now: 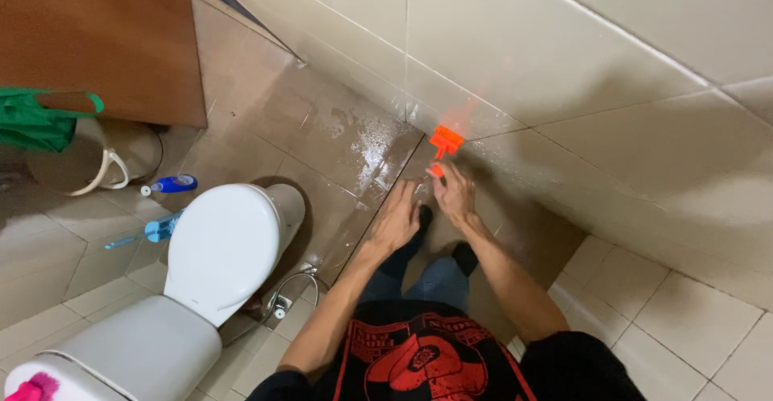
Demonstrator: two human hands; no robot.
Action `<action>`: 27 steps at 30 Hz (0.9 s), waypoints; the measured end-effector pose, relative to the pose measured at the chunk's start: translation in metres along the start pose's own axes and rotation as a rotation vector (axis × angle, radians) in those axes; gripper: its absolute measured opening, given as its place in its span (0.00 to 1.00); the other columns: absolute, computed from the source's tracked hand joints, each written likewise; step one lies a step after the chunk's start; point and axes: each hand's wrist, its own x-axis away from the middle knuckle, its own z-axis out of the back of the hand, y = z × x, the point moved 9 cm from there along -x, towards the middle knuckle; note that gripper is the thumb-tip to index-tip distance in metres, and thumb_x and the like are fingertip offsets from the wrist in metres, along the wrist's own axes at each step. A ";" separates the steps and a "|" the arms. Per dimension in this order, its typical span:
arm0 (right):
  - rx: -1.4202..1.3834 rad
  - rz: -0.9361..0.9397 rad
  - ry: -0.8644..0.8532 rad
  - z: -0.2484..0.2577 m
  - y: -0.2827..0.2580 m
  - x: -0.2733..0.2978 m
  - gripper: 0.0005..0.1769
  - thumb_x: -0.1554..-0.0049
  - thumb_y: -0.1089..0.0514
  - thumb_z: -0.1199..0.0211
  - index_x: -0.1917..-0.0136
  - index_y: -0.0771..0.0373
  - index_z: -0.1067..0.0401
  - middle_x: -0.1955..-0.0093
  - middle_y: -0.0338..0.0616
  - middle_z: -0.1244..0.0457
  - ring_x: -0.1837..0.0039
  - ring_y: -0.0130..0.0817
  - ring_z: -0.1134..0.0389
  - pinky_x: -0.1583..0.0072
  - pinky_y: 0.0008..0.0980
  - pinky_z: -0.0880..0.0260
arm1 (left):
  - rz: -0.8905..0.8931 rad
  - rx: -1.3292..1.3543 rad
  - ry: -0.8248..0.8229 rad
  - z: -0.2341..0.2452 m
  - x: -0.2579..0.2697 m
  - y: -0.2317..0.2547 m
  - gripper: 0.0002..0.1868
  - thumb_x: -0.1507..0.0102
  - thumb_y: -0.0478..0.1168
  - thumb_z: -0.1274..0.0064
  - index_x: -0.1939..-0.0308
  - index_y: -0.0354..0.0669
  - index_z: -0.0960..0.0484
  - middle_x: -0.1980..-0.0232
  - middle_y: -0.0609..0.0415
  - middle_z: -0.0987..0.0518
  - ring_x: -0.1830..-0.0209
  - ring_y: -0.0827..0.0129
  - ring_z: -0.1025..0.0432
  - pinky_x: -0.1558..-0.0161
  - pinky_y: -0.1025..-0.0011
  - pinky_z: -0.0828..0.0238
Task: The person scrubs the tiled walls of a bathroom using an orange handheld brush. They work along the lower sections of the walls and around the base of the toilet, moving systematically across the surfaces.
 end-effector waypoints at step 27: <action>0.177 -0.217 -0.149 -0.036 0.111 0.029 0.12 0.41 0.61 0.40 0.43 0.53 0.27 0.45 0.48 0.31 0.49 0.58 0.29 0.51 0.56 0.30 | 0.008 -0.074 -0.041 -0.023 0.024 -0.020 0.22 0.33 0.35 0.51 0.35 0.43 0.33 0.40 0.38 0.29 0.40 0.38 0.32 0.41 0.50 0.33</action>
